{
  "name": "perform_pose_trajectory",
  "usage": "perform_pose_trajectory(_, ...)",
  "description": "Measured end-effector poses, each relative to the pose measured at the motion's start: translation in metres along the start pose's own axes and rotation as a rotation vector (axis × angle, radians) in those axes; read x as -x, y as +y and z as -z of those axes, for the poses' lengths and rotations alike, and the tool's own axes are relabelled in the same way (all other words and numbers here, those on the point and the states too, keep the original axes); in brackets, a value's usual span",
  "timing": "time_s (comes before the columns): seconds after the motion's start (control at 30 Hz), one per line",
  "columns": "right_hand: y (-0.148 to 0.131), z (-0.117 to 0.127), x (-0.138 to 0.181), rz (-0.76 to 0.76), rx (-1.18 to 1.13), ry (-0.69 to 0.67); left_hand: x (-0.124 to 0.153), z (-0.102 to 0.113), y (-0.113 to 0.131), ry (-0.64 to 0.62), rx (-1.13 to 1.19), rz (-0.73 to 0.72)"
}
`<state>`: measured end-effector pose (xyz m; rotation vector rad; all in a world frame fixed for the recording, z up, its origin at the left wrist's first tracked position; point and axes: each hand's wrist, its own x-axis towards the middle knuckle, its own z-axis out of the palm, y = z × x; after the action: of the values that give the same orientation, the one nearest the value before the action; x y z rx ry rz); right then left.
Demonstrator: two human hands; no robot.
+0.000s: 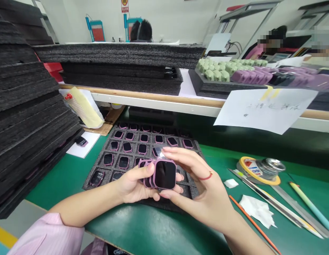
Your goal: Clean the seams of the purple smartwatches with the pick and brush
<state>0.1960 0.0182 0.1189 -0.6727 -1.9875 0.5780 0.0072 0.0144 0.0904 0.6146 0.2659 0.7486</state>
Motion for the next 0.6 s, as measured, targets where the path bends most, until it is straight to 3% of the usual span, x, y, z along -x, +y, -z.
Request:
perform_pose_trajectory(0.37, -0.003, -0.001, 0.004, 0.055, -0.012, -0.008, 0.001, -0.002, 0.0, -0.028, -0.015, -0.023)
perform_pose_trajectory(0.47, -0.004, 0.001, 0.008, 0.028, -0.121, 0.178, 0.001, -0.003, 0.0, -0.057, 0.017, -0.039)
perform_pose_trajectory(0.53, -0.004, 0.006, 0.013, 0.063, -0.037, 0.311, 0.001, -0.002, -0.001, -0.081, 0.027, -0.051)
perform_pose_trajectory(0.6, -0.005, 0.013, 0.017, 0.137, 0.098, 0.286, 0.001, -0.001, -0.002, -0.083, 0.028, -0.044)
